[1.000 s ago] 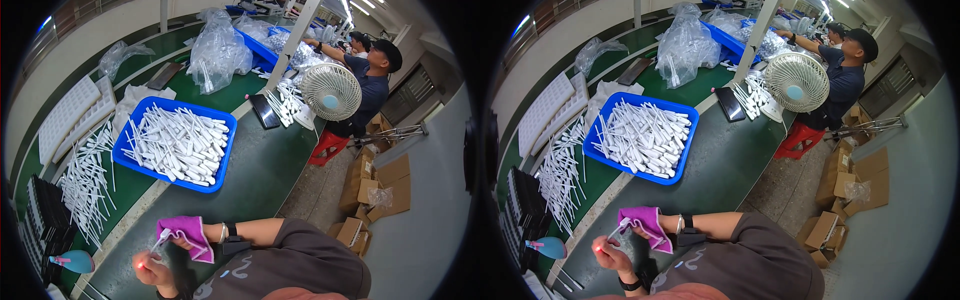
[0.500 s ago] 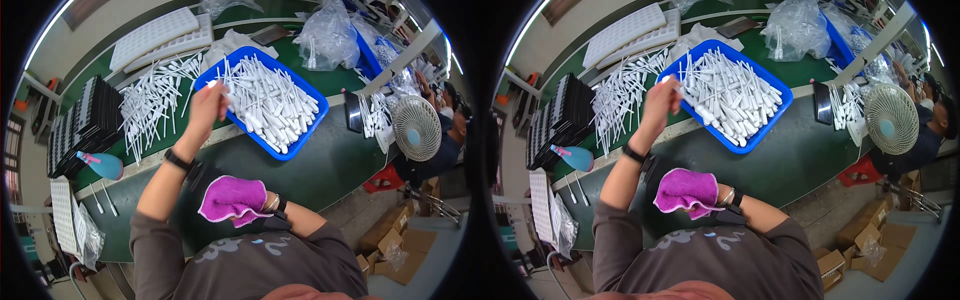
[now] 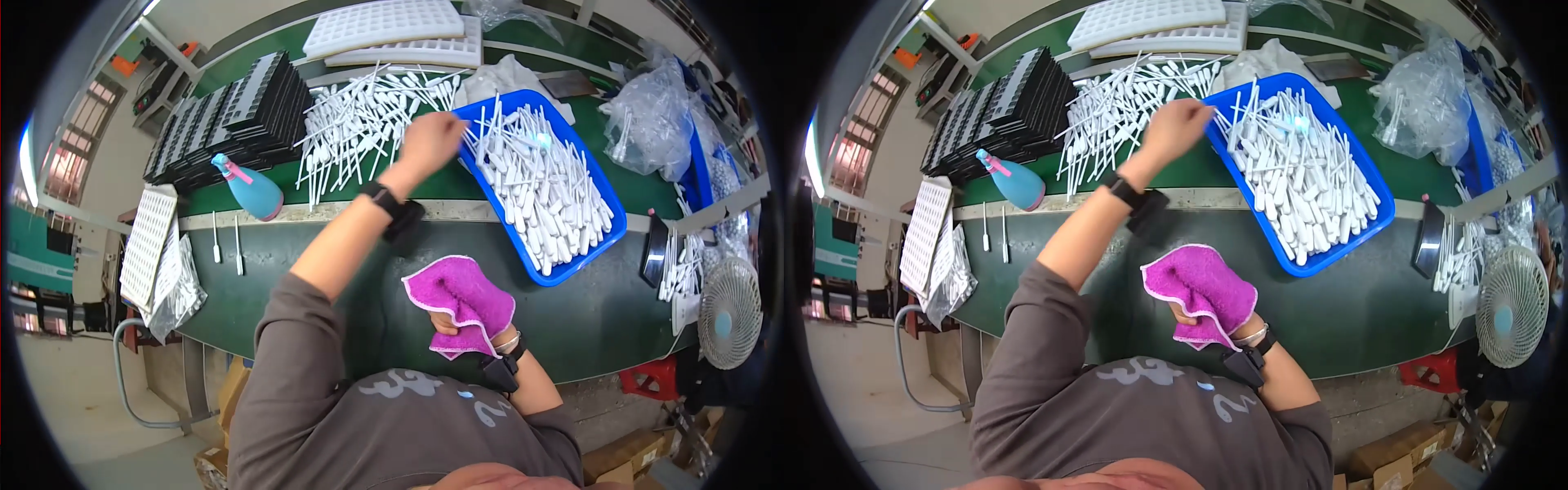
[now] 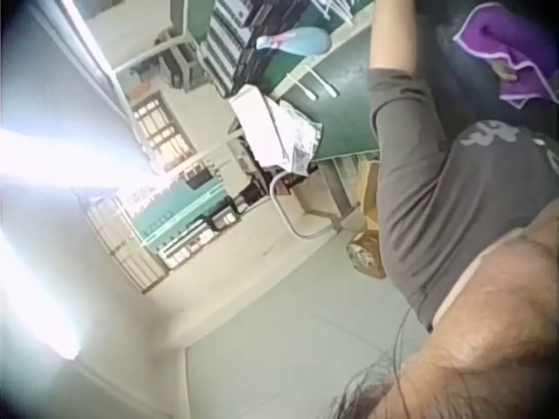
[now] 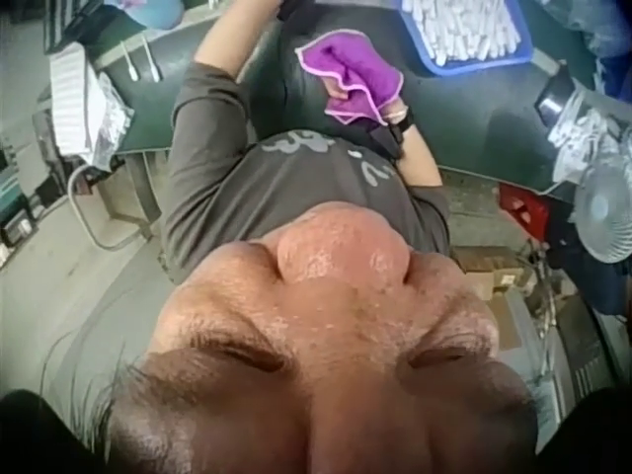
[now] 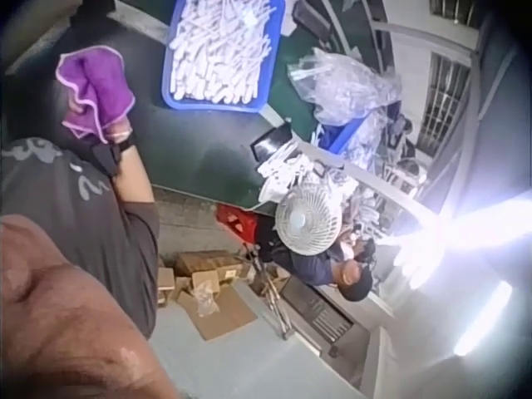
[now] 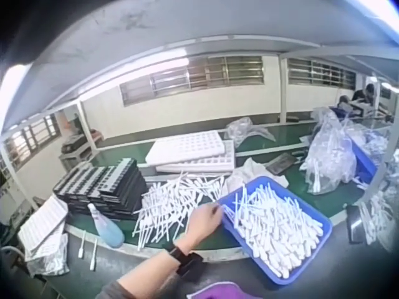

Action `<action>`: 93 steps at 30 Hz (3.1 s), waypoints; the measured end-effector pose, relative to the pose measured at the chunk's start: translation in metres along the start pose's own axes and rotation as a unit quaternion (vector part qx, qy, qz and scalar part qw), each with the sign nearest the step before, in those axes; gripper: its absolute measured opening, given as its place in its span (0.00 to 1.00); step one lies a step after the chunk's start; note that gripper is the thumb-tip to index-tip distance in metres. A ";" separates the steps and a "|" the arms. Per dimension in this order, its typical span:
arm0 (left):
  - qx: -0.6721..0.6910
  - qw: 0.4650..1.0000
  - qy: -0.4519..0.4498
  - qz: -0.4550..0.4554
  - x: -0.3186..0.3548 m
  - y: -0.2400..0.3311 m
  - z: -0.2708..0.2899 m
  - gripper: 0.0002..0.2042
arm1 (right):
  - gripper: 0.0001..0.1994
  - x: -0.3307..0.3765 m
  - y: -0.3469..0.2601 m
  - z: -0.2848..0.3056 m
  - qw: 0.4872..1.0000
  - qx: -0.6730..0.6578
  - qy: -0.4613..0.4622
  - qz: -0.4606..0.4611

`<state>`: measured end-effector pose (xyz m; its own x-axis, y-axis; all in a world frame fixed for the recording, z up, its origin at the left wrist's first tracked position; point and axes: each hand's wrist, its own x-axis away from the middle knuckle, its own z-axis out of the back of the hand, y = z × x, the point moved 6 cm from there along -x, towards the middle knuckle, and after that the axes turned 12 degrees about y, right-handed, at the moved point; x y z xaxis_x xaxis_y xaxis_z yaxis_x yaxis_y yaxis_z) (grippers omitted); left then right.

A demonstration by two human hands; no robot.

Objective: The person picks up a swab from a pile, wipes its tip and handle with a cloth, and places it into a blue tray, repeating this process for several swabs.

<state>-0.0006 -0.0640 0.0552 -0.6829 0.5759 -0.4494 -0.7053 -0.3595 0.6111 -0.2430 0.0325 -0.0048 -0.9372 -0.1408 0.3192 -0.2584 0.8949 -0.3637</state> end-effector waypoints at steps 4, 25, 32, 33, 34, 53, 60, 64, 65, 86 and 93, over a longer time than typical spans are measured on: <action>-0.066 0.998 0.016 -0.006 0.009 -0.060 0.028 0.12 | 0.17 -0.009 0.004 0.000 0.999 0.050 -0.007 0.017; -0.077 0.869 -0.142 -0.468 0.056 0.162 -0.078 0.14 | 0.19 0.002 -0.003 0.014 0.975 0.164 -0.030 0.148; 0.411 0.867 -0.252 0.123 0.064 0.111 -0.026 0.14 | 0.19 -0.001 0.003 0.000 0.990 -0.040 -0.132 -0.027; 0.409 0.868 -0.251 0.124 0.064 0.105 -0.024 0.14 | 0.19 0.001 0.004 -0.004 0.991 -0.029 -0.125 -0.031; 0.426 0.862 -0.236 0.142 0.063 0.097 -0.023 0.15 | 0.19 0.004 0.005 -0.008 0.992 -0.016 -0.118 -0.037; 0.360 0.913 -0.178 0.078 0.060 0.096 -0.043 0.21 | 0.23 0.007 -0.021 -0.038 0.786 0.526 -0.088 0.312; -0.028 0.987 0.105 -0.118 0.014 0.042 0.012 0.09 | 0.24 0.002 -0.007 0.007 0.887 0.403 -0.028 0.224; -0.176 0.982 0.041 -0.056 -0.017 -0.048 0.001 0.10 | 0.25 -0.008 -0.007 0.003 0.892 0.394 -0.010 0.219; -0.213 0.976 0.015 -0.037 -0.021 -0.062 -0.008 0.10 | 0.25 -0.002 -0.019 -0.013 0.830 0.467 -0.018 0.303; 0.357 0.921 0.001 0.157 0.035 -0.050 0.091 0.09 | 0.18 -0.019 0.001 0.028 0.993 -0.083 -0.041 0.078; 0.525 0.748 0.012 0.406 0.174 -0.062 0.080 0.14 | 0.17 -0.021 -0.012 0.023 0.987 0.004 0.006 0.159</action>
<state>-0.0601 0.1171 -0.0090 -0.8172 0.4628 0.3435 0.4735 0.1993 0.8579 -0.2258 0.0151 -0.0268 -0.9682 0.1525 0.1984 0.0473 0.8900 -0.4534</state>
